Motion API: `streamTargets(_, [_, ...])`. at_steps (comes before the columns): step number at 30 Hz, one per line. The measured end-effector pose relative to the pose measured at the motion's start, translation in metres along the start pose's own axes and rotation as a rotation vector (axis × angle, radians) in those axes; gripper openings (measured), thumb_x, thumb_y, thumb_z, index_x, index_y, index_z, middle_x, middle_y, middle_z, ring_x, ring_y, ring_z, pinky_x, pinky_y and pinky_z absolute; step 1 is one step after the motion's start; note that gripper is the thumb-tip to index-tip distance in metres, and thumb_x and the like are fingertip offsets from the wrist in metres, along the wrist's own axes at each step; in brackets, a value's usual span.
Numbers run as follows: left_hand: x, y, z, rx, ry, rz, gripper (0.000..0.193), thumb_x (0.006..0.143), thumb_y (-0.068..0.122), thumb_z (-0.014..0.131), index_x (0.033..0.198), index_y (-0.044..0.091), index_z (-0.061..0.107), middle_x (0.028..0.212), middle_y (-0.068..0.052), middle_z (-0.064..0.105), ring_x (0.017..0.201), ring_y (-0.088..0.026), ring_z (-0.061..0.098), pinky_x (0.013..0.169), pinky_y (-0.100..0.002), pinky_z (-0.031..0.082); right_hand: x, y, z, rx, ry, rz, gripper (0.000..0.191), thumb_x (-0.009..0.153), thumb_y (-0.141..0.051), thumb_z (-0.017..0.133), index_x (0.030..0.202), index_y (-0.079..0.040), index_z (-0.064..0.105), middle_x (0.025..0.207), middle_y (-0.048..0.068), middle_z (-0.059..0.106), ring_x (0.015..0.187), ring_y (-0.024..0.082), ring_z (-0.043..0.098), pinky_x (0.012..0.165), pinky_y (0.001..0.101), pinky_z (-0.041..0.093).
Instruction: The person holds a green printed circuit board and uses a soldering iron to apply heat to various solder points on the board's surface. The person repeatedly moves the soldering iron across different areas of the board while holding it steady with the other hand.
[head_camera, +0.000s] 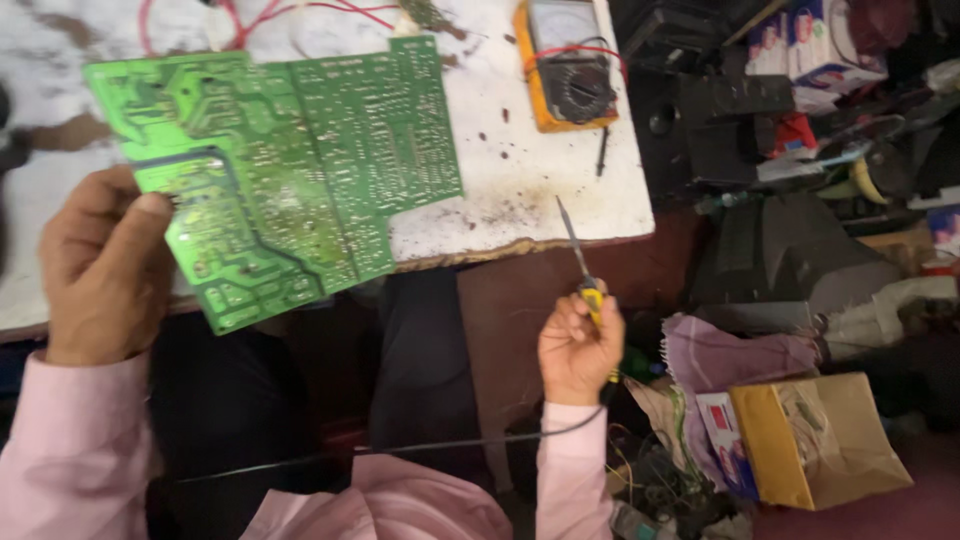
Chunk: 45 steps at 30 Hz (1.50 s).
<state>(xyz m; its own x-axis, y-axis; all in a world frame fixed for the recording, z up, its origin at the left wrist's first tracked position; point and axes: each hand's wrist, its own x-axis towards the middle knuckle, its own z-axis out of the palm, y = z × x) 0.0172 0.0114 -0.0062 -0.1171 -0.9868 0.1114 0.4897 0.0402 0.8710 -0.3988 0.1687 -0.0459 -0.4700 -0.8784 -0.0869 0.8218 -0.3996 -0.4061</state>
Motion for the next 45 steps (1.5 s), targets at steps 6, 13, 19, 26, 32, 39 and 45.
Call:
streamTargets(6, [0.013, -0.015, -0.016, 0.175, 0.048, 0.001, 0.018, 0.108, 0.008, 0.059, 0.125, 0.000, 0.063, 0.115, -0.002, 0.066, 0.107, -0.010, 0.059, 0.097, -0.027, 0.048, -0.023, 0.044, 0.084, -0.706, -0.144, -0.044, 0.021, 0.100, -0.011, 0.067, 0.117, 0.001, 0.067, 0.088, 0.014, 0.067, 0.073, 0.020, 0.065, 0.056, 0.0246, 0.050])
streamTargets(13, [0.016, -0.015, -0.020, -0.059, -0.032, 0.019, 0.039, 0.105, 0.006, 0.061, 0.142, -0.004, 0.055, 0.132, -0.008, 0.067, 0.122, -0.014, 0.061, 0.110, -0.031, 0.048, -0.046, 0.130, 0.176, -1.303, -0.537, -0.283, 0.026, 0.093, 0.004, 0.071, 0.118, 0.002, 0.071, 0.099, 0.012, 0.074, 0.079, 0.012, 0.069, 0.069, 0.0228, 0.057])
streamTargets(19, [0.015, -0.013, -0.020, -0.067, -0.040, 0.015, 0.043, 0.105, 0.007, 0.062, 0.145, -0.005, 0.053, 0.133, -0.010, 0.066, 0.123, -0.015, 0.061, 0.110, -0.032, 0.047, -0.039, 0.150, 0.202, -1.370, -0.612, -0.345, 0.025, 0.091, 0.003, 0.074, 0.116, -0.001, 0.074, 0.096, 0.010, 0.075, 0.078, 0.010, 0.067, 0.071, 0.0213, 0.054])
streamTargets(26, [0.014, -0.008, -0.020, -0.103, -0.065, -0.005, 0.046, 0.105, 0.008, 0.062, 0.146, -0.007, 0.050, 0.135, -0.011, 0.066, 0.125, -0.017, 0.061, 0.111, -0.033, 0.047, -0.042, 0.149, 0.207, -1.444, -0.639, -0.402, 0.025, 0.090, 0.003, 0.074, 0.115, -0.002, 0.074, 0.102, 0.012, 0.076, 0.088, 0.013, 0.071, 0.079, 0.0225, 0.056])
streamTargets(32, [0.013, -0.006, -0.019, -0.119, -0.075, -0.012, 0.047, 0.105, 0.009, 0.062, 0.147, -0.007, 0.049, 0.135, -0.012, 0.066, 0.125, -0.017, 0.061, 0.112, -0.033, 0.047, -0.044, 0.150, 0.208, -1.458, -0.650, -0.430, 0.025, 0.091, 0.003, 0.074, 0.115, -0.002, 0.074, 0.100, 0.011, 0.076, 0.086, 0.013, 0.071, 0.078, 0.0227, 0.055])
streamTargets(39, [0.014, -0.006, -0.018, -0.118, -0.074, -0.005, 0.047, 0.105, 0.008, 0.062, 0.147, -0.007, 0.050, 0.134, -0.013, 0.066, 0.124, -0.018, 0.062, 0.111, -0.033, 0.048, -0.043, 0.150, 0.203, -1.394, -0.585, -0.344, 0.023, 0.093, 0.002, 0.072, 0.115, -0.001, 0.074, 0.094, 0.010, 0.075, 0.074, 0.010, 0.068, 0.066, 0.0211, 0.056])
streamTargets(45, [0.013, -0.008, -0.019, -0.119, -0.075, 0.002, 0.046, 0.104, 0.008, 0.062, 0.146, -0.008, 0.049, 0.134, -0.013, 0.066, 0.125, -0.018, 0.062, 0.112, -0.033, 0.048, -0.043, 0.151, 0.195, -1.359, -0.539, -0.299, 0.022, 0.094, 0.000, 0.071, 0.116, 0.000, 0.073, 0.092, 0.010, 0.075, 0.072, 0.009, 0.068, 0.064, 0.0214, 0.055])
